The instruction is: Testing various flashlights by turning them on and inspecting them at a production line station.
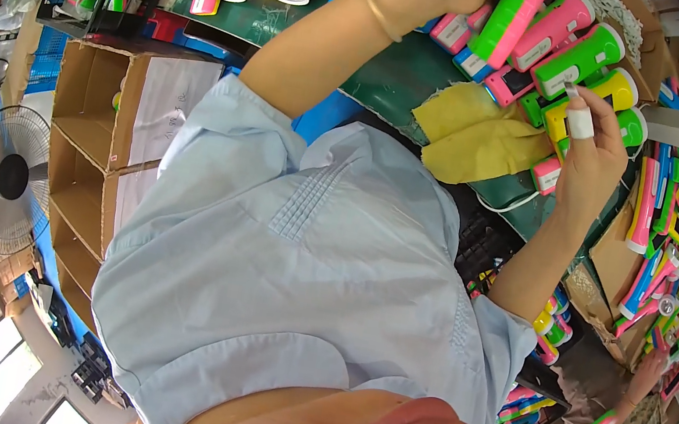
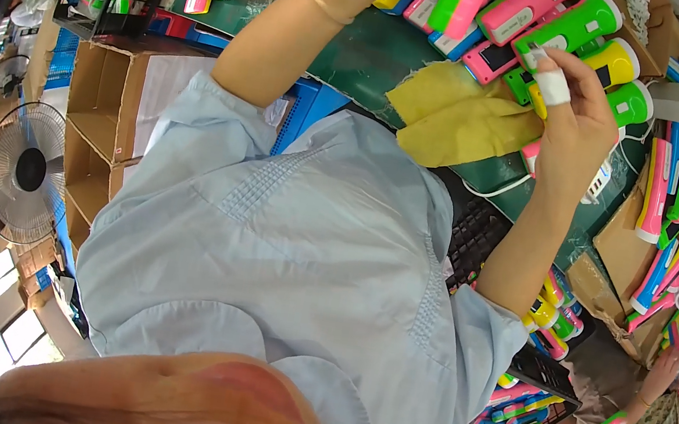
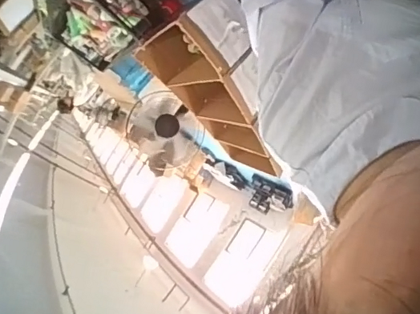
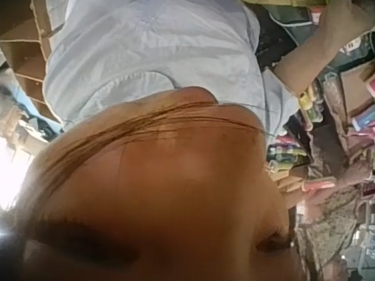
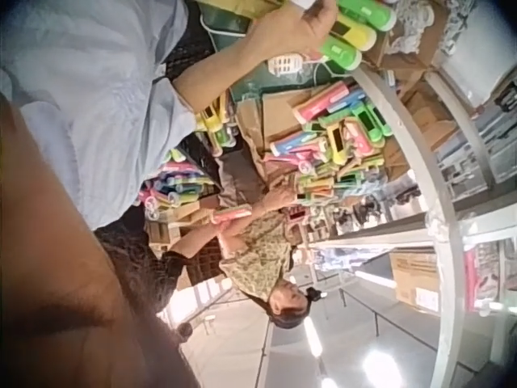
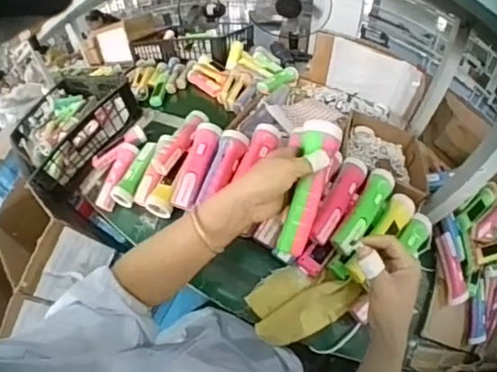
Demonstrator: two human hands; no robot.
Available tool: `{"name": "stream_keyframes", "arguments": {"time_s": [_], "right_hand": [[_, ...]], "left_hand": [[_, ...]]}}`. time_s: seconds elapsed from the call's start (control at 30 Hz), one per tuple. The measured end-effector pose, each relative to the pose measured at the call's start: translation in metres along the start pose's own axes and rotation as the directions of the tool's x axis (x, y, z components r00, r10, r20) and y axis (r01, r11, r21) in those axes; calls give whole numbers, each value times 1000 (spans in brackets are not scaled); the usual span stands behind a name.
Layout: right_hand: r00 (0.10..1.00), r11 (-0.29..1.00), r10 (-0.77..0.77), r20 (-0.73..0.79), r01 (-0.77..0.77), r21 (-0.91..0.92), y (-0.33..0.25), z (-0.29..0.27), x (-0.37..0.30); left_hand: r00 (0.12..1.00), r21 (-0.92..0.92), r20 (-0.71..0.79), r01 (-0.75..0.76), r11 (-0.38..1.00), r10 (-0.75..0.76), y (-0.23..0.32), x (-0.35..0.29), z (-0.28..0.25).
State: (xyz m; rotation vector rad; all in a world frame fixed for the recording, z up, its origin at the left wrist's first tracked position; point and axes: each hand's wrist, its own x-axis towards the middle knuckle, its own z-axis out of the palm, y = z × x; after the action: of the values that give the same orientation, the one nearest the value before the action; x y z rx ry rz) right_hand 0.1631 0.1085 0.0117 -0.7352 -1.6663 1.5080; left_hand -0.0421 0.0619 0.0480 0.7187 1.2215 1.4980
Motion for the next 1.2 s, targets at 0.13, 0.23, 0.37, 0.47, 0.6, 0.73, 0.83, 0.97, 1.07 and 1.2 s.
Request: {"name": "stream_keyframes", "arguments": {"time_s": [0.13, 0.23, 0.37, 0.47, 0.6, 0.73, 0.83, 0.97, 1.07, 1.2], "right_hand": [[976, 941, -167, 142, 201, -274, -7, 27, 1], [767, 464, -591, 247, 575, -674, -1, 36, 2], [875, 884, -152, 461, 328, -332, -23, 19, 4], [786, 967, -52, 616, 193, -165, -38, 30, -21], [498, 402, -649, 574, 866, -297, -9, 46, -37], [376, 430, -614, 694, 897, -106, -13, 38, -40], [322, 459, -620, 715, 888, -2, -15, 38, -42], [308, 432, -599, 739, 902, -26, -13, 30, -42], [587, 520, -581, 563, 800, -298, -7, 39, -47], [909, 718, -400, 119, 391, -576, 18, 50, -34]], "left_hand": [[952, -592, 294, 116, 798, 80, -38, -13, -10], [992, -326, 50, -92, 941, 114, -53, -17, 7], [987, -332, 129, -51, 942, 99, -45, -30, 4], [911, -446, 138, -293, 846, 388, -45, -33, -1], [772, -883, 402, 185, 431, 492, -59, -26, 1], [952, -851, 229, 94, 516, 204, -79, -36, 3], [903, -858, 329, 165, 486, 275, -90, -39, 5], [910, -885, 308, 166, 434, 280, -90, -34, 2], [933, -870, 226, 63, 490, 281, -83, -29, -1], [836, -302, 122, -482, 823, 535, -80, -37, 20]]}}
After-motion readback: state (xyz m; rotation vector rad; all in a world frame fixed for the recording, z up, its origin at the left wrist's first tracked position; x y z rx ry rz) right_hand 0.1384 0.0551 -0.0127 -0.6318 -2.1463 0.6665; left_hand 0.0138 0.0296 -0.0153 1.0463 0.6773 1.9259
